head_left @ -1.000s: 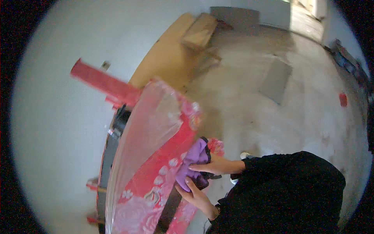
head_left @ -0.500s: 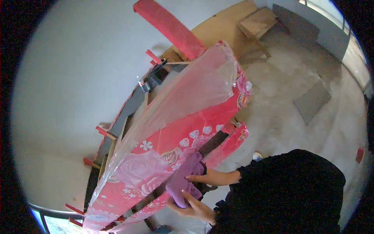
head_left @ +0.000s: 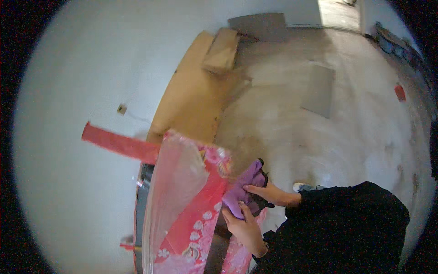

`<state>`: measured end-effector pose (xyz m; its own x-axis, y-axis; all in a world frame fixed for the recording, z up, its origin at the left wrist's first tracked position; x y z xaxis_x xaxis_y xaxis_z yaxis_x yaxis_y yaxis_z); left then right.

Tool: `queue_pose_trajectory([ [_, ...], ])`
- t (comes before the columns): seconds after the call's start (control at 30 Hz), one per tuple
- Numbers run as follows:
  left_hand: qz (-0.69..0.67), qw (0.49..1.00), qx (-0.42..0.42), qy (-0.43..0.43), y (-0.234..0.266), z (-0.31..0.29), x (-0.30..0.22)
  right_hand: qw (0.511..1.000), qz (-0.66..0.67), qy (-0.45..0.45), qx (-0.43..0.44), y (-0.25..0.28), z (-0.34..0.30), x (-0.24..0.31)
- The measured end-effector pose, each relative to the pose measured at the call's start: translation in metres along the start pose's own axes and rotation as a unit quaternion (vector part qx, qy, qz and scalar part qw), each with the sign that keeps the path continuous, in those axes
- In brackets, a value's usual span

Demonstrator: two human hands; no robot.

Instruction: The person wipes the edges and surfaces of a bed frame and a door frame using a purple cloth.

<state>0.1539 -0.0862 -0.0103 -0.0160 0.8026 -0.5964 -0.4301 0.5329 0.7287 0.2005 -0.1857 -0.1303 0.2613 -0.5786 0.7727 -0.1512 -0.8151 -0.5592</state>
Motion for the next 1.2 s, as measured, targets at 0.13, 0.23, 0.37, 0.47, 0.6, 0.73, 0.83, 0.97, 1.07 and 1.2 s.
queue_pose_trajectory([
  [0.13, -0.030, 0.997, 0.052, -0.053, -0.013, 0.007, -0.006, 0.995, 0.059, 0.017, 0.075, 0.009, -0.008, 0.031],
  [0.23, 0.008, 0.996, 0.053, -0.065, -0.008, 0.007, -0.009, 0.999, 0.022, 0.016, 0.026, 0.016, -0.001, 0.019],
  [0.37, 0.020, 0.999, 0.028, 0.029, 0.014, 0.003, 0.007, 0.986, 0.027, -0.010, 0.167, -0.010, 0.005, -0.005],
  [0.47, 0.117, 0.986, 0.026, 0.120, 0.033, -0.011, 0.042, 0.982, -0.021, 0.009, 0.189, -0.043, 0.000, -0.032],
  [0.6, 0.155, 0.967, -0.096, 0.176, 0.063, -0.052, 0.083, 0.950, -0.083, 0.024, 0.301, -0.084, -0.013, -0.075],
  [0.73, 0.117, 0.923, -0.253, 0.266, 0.094, -0.092, 0.107, 0.865, -0.250, -0.066, 0.431, -0.119, -0.045, -0.095],
  [0.83, 0.065, 0.897, -0.322, 0.296, 0.110, -0.114, 0.103, 0.854, -0.169, -0.089, 0.485, -0.133, -0.074, -0.095],
  [0.97, 0.270, 0.839, -0.395, 0.260, 0.124, -0.111, 0.073, 0.804, -0.228, -0.177, 0.520, -0.125, -0.078, -0.144],
  [1.07, 0.195, 0.885, -0.355, 0.229, 0.122, -0.084, 0.054, 0.838, -0.119, -0.147, 0.512, -0.125, -0.063, -0.129],
  [1.2, 0.110, 0.934, -0.250, 0.229, 0.096, -0.059, 0.059, 0.900, -0.091, -0.222, 0.363, -0.109, -0.044, -0.072],
])
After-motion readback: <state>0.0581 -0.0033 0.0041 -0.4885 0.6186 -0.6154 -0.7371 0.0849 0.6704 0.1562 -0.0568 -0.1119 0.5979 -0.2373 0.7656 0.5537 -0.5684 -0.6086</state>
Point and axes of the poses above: each hand's wrist, its own z-axis towards the middle knuckle, its own y-axis out of the back of the hand, x = y × z, the point moved 4 cm from there along z, towards the middle knuckle, and after that the axes turned 13 degrees about z, right-handed, at the moved point
